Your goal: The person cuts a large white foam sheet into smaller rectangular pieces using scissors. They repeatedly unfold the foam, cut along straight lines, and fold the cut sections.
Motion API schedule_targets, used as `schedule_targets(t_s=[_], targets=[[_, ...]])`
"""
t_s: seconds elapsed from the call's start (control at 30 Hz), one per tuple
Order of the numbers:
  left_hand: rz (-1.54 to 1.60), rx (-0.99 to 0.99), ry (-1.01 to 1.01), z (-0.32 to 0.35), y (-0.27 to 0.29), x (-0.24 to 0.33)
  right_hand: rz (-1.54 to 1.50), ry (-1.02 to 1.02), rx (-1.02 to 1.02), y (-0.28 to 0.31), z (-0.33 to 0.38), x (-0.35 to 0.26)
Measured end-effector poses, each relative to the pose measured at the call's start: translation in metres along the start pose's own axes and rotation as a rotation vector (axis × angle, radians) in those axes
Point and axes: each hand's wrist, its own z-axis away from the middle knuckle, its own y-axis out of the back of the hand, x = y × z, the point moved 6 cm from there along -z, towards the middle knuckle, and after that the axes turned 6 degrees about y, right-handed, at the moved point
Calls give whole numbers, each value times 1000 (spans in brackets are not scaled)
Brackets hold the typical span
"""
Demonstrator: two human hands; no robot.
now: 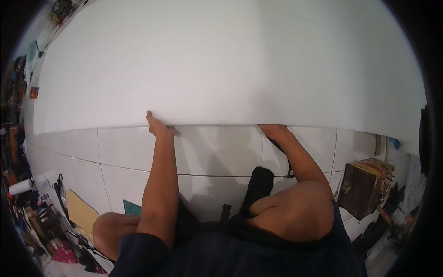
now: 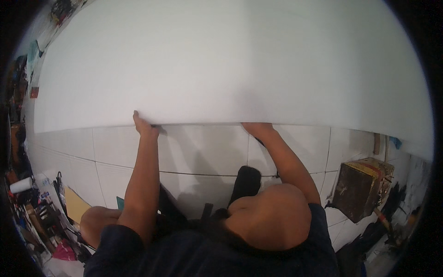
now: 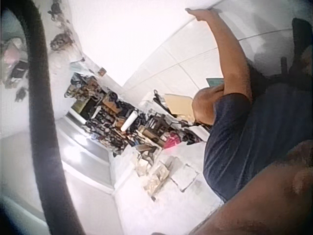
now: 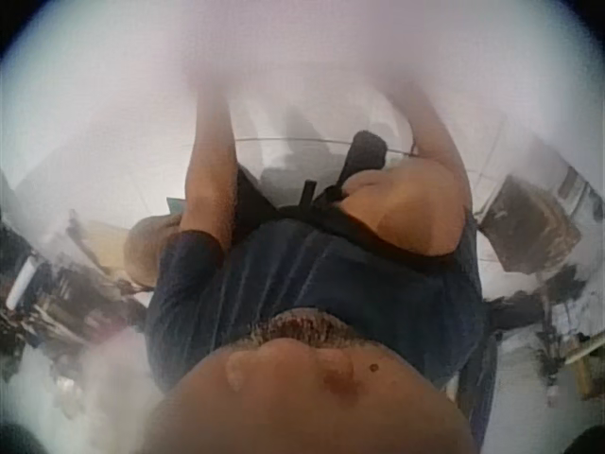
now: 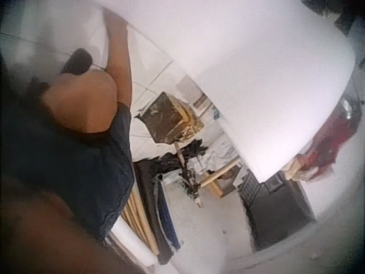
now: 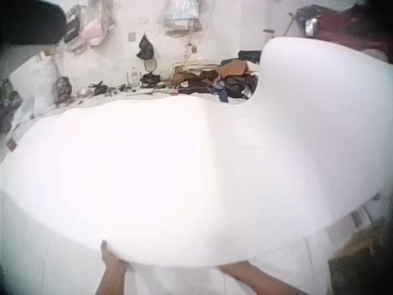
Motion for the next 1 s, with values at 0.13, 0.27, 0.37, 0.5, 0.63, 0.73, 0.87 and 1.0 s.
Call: schedule_targets(t_s=[0.13,0.27,0.37,0.5,0.63,0.73,0.87,1.0], targets=[[149,51,10,-8,0,-1,-44,-34,-75,-3,-3,0],[222,12,20,-12,9,9,-19,-142,-163,0,-9,-19],[276,-1,43,-8,-2,4,30,-196,120,-25,4,36],[233,44,75,-11,0,1,6,-274,3,-48,-28,75],[258,89,88,-4,0,1,47,-297,-102,-39,-39,74],[299,89,108,-5,-1,-3,71,-302,-153,-35,-41,77],[337,48,79,-19,5,-4,77,-315,-195,-34,-23,75],[378,57,85,-27,7,-12,94,-319,-228,-31,-21,81]])
